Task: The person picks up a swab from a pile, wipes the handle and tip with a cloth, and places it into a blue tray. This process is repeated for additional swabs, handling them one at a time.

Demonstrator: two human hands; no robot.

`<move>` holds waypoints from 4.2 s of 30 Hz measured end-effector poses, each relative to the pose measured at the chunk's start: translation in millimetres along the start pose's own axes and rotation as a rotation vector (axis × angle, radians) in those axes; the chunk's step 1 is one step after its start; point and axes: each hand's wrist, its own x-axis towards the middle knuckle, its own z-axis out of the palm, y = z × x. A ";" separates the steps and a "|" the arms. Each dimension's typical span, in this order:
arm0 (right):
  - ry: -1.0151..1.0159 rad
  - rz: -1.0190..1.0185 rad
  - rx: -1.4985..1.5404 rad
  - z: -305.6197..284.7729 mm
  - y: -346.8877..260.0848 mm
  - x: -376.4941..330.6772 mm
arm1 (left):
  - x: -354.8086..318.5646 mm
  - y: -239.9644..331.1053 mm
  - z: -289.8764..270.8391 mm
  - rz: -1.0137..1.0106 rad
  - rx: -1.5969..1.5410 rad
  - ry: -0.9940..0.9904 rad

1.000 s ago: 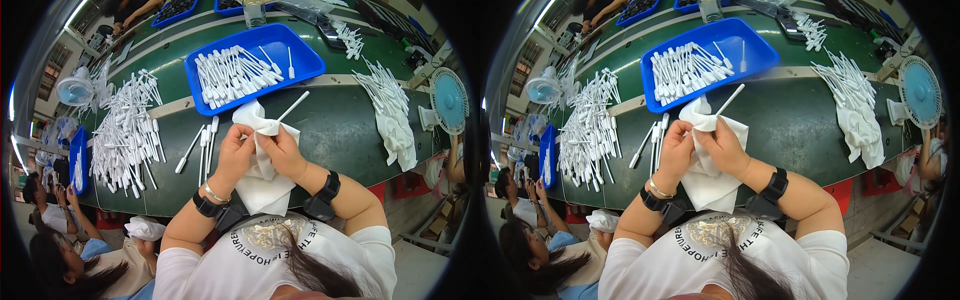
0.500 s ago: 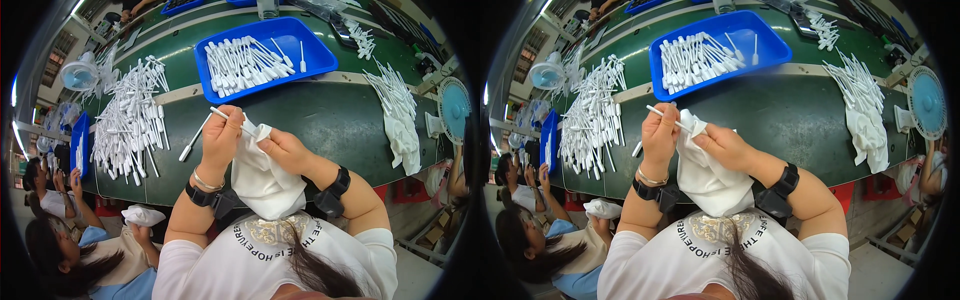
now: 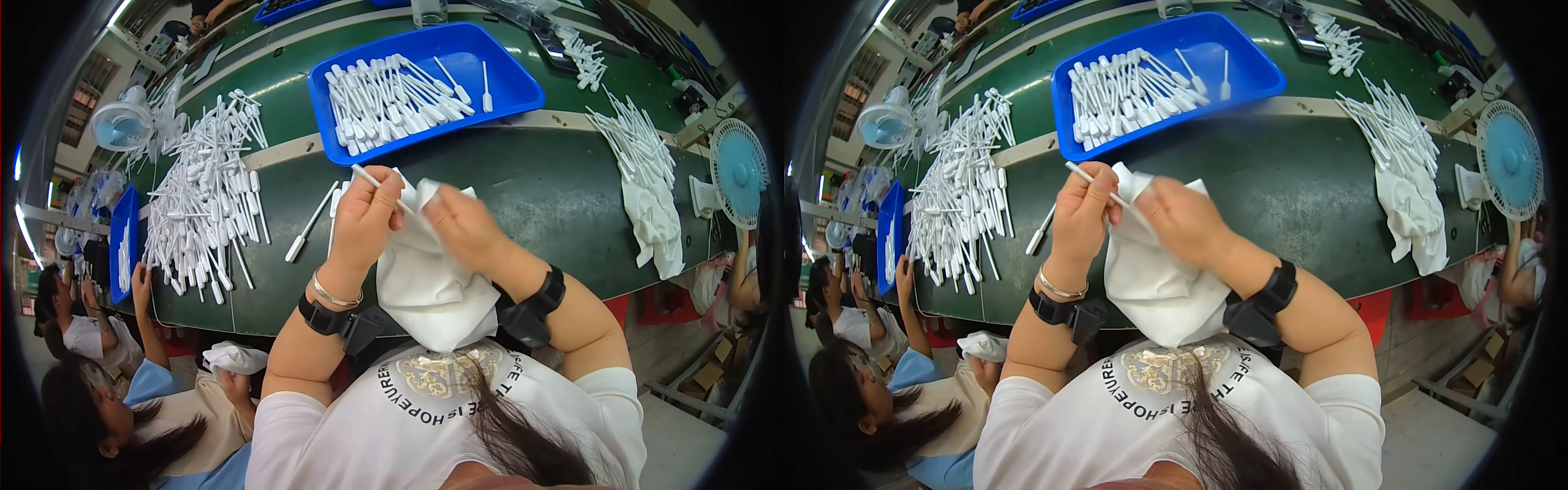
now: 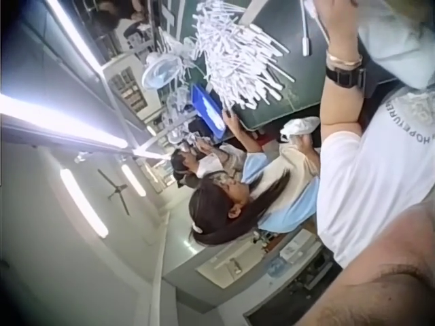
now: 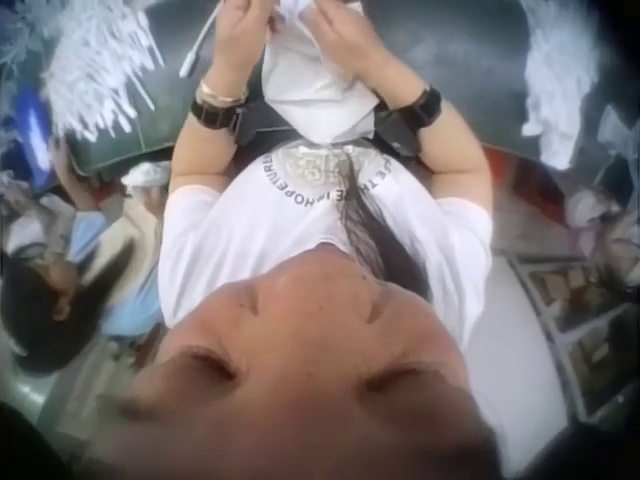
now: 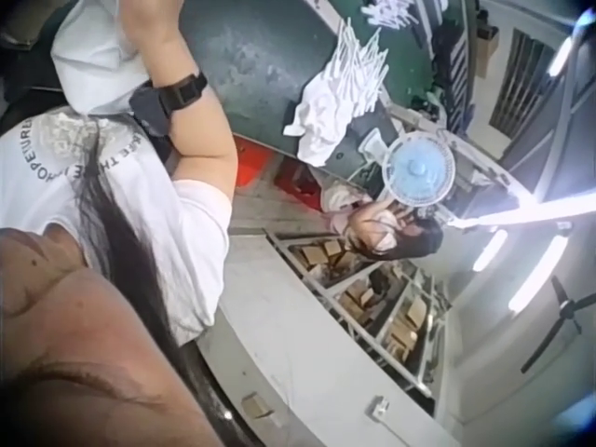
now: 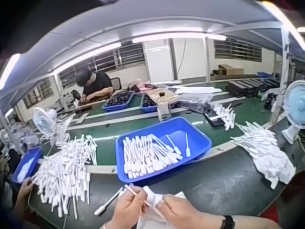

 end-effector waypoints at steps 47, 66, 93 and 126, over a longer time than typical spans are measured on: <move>0.010 0.260 0.571 -22.8 21.2 15.4 | 49.3 39.9 35.9 0.596 0.652 -0.050; -0.264 -0.086 -0.361 -28.0 -0.7 8.1 | 198.7 10.4 36.3 -0.223 0.403 -0.140; -0.007 0.268 0.437 -38.1 6.1 17.2 | -35.7 62.9 -137.8 -0.563 0.690 -0.224; -0.369 0.118 0.063 -72.6 -5.2 18.0 | -12.9 -19.2 -8.0 -0.399 -0.046 -0.234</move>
